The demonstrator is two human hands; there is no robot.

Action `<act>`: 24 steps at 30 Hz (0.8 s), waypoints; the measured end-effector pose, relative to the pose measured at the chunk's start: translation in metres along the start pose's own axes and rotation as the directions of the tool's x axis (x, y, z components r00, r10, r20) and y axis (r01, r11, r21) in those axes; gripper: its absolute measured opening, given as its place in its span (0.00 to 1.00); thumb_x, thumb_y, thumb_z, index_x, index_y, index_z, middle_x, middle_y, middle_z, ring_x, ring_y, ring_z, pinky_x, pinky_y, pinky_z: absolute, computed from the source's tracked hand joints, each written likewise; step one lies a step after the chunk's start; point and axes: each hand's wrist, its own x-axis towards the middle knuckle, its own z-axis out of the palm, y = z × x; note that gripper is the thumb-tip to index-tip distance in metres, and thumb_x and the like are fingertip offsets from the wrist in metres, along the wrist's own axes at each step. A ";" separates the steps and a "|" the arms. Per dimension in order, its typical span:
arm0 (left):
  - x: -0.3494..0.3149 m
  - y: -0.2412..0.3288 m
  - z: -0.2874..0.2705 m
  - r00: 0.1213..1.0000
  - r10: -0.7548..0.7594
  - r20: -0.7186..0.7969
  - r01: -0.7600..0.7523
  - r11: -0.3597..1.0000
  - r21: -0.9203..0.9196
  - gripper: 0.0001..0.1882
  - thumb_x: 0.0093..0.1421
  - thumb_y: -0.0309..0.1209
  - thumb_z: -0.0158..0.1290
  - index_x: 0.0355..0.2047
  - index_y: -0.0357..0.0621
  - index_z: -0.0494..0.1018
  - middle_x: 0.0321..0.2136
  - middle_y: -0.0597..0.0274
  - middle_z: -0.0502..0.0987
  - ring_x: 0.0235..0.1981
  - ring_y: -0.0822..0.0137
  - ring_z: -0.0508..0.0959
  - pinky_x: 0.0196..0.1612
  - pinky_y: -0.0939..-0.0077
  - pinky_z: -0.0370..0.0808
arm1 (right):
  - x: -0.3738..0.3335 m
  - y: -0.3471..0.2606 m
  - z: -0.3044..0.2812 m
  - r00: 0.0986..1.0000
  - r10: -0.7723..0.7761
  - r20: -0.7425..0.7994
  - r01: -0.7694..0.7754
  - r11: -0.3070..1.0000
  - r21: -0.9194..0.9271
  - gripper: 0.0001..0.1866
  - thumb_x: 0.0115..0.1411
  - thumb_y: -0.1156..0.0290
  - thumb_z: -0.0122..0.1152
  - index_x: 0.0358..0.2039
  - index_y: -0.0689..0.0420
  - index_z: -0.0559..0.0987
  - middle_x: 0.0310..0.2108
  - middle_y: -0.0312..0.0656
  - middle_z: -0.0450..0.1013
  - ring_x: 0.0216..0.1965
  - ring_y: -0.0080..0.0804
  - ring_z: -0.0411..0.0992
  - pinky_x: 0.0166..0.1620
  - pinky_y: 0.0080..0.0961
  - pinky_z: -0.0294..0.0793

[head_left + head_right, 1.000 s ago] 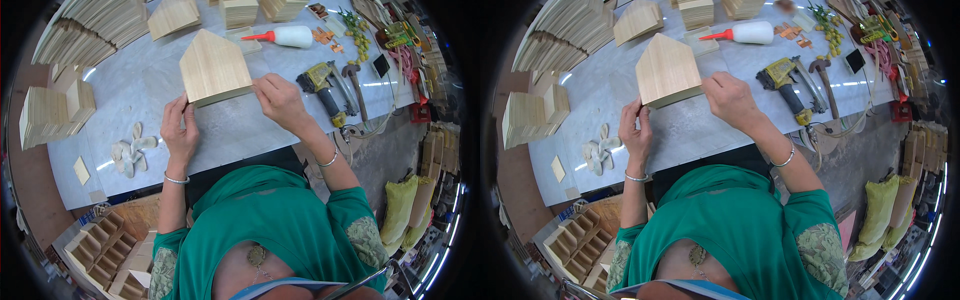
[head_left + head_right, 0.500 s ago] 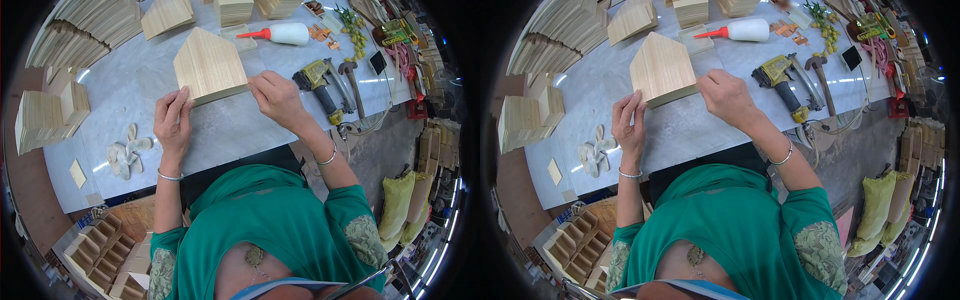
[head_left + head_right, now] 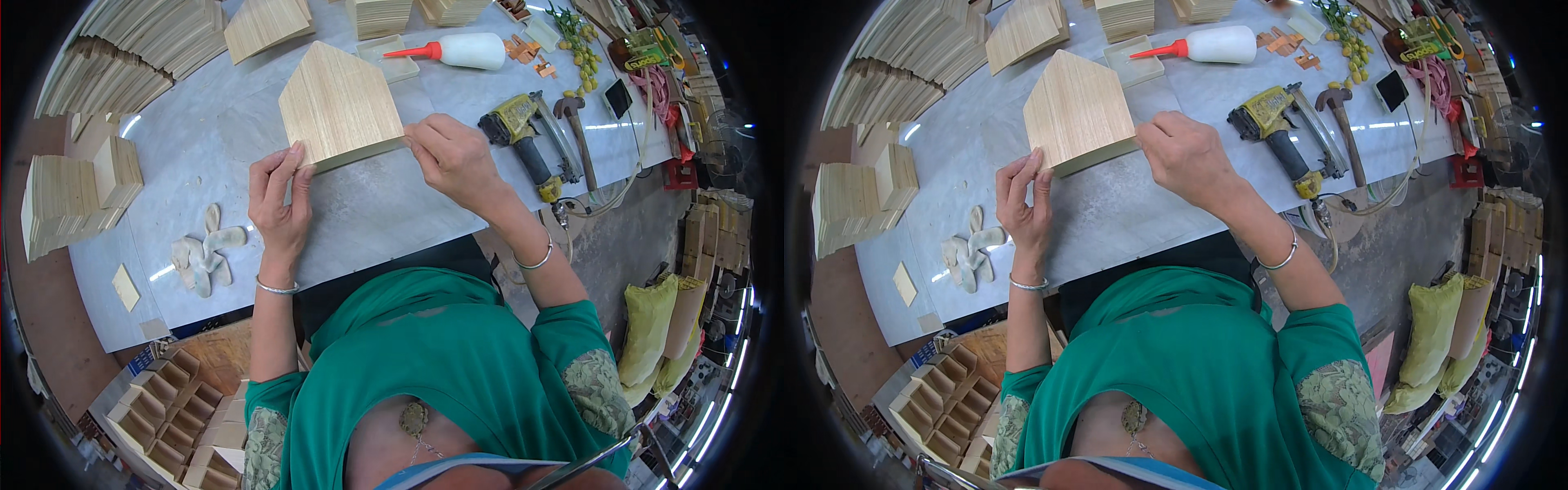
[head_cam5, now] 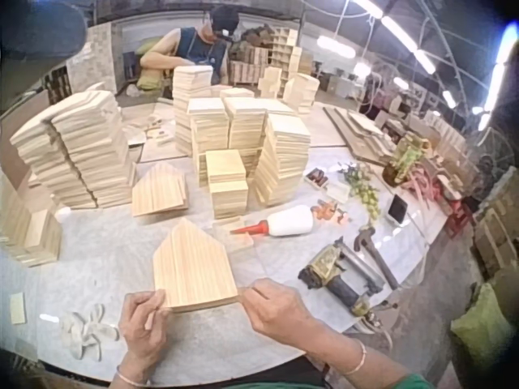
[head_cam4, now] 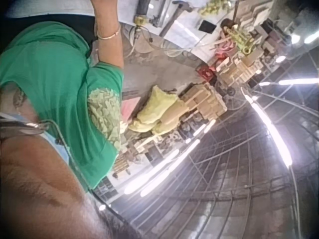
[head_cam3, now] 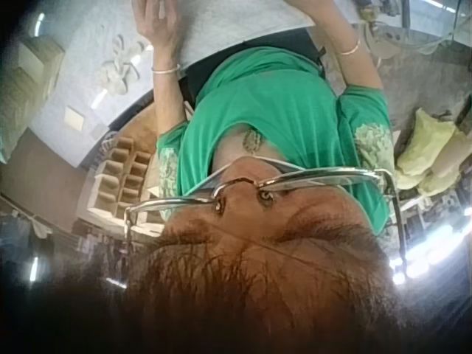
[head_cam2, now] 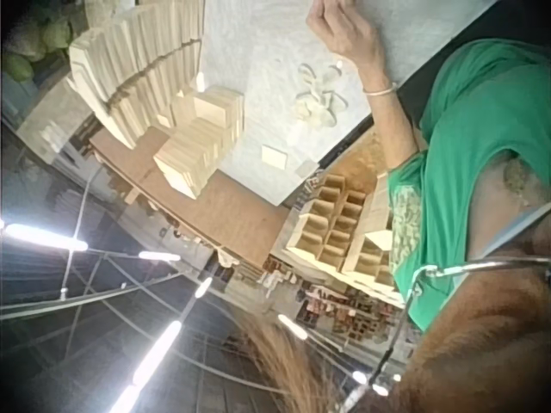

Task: The person applies glue to wooden components and uses a pneumatic nail gun to assemble birdhouses.

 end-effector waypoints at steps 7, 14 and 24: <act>0.002 0.002 0.004 1.000 0.019 -0.023 -0.019 1.000 0.018 0.12 0.55 0.23 0.58 0.41 0.41 0.78 0.33 0.58 0.75 0.34 0.66 0.76 0.37 0.76 0.74 | -0.001 -0.001 0.000 1.000 -0.017 -0.023 0.016 1.000 -0.026 0.04 0.48 0.80 0.59 0.24 0.60 0.73 0.19 0.40 0.64 0.24 0.35 0.69 0.25 0.30 0.69; 0.003 0.004 0.004 0.999 0.017 -0.029 -0.016 1.000 0.025 0.11 0.55 0.22 0.58 0.40 0.41 0.79 0.33 0.59 0.75 0.34 0.67 0.76 0.37 0.76 0.74 | -0.002 0.000 0.004 0.997 -0.044 -0.062 0.042 0.999 -0.032 0.05 0.48 0.79 0.60 0.25 0.59 0.73 0.20 0.39 0.64 0.24 0.34 0.69 0.25 0.29 0.69; 0.003 0.005 0.006 0.999 0.020 -0.026 -0.019 0.999 0.026 0.11 0.55 0.21 0.58 0.40 0.41 0.78 0.32 0.59 0.75 0.33 0.67 0.76 0.37 0.77 0.73 | -0.006 0.001 0.001 0.999 -0.024 -0.025 0.023 0.998 -0.054 0.09 0.48 0.80 0.63 0.33 0.61 0.77 0.24 0.41 0.72 0.24 0.35 0.72 0.25 0.27 0.71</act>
